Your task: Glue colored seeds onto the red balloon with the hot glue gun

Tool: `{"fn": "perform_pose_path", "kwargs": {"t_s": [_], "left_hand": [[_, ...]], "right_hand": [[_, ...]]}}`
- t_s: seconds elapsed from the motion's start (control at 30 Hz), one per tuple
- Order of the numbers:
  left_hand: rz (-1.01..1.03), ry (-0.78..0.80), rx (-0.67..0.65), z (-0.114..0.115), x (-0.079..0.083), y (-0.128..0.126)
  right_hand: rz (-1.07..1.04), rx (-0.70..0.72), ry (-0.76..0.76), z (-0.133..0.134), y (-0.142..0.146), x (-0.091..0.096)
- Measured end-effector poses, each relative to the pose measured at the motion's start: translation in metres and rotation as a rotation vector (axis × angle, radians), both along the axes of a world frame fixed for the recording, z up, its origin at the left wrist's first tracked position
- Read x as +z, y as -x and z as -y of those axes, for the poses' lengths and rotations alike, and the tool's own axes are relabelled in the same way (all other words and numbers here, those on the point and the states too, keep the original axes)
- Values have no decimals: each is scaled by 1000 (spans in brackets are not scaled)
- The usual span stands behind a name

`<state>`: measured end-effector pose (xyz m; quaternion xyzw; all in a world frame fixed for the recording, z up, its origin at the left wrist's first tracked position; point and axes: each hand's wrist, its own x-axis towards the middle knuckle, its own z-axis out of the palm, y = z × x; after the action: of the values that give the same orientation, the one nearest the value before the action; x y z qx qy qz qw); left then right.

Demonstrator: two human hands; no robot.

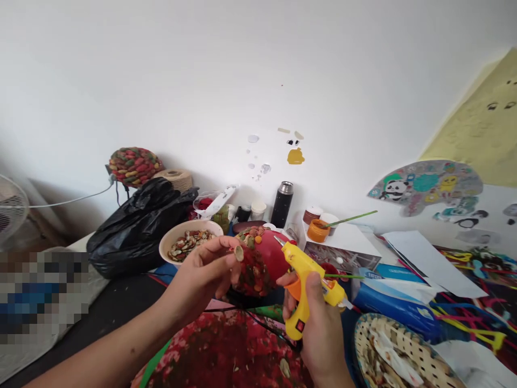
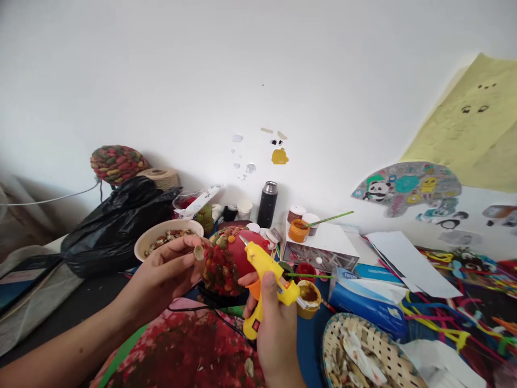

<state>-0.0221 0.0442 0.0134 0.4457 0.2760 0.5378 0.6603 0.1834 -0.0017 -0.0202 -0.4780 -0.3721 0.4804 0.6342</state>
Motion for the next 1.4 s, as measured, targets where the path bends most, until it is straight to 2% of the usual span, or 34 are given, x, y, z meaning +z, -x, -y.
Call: {"fn": "perform_pose_path", "kwargs": {"t_s": [0.07,0.17,0.67,1.03,1.4], "left_hand": [[19,31,65,-5,5,1],[5,49,86,-7,6,0],[-253,-88,177,-14,-11,8],[-333,-167,191,-7,-8,5],[-380,-177,187,-6,-5,4]], "right_hand": [[53,-1,-18,7,5,0],[136,19,-44,14,11,-1],[366,-59,-180,18,17,-2],[392,-75,-183,17,19,-5],[400,-70,-192,17,20,-2]]}}
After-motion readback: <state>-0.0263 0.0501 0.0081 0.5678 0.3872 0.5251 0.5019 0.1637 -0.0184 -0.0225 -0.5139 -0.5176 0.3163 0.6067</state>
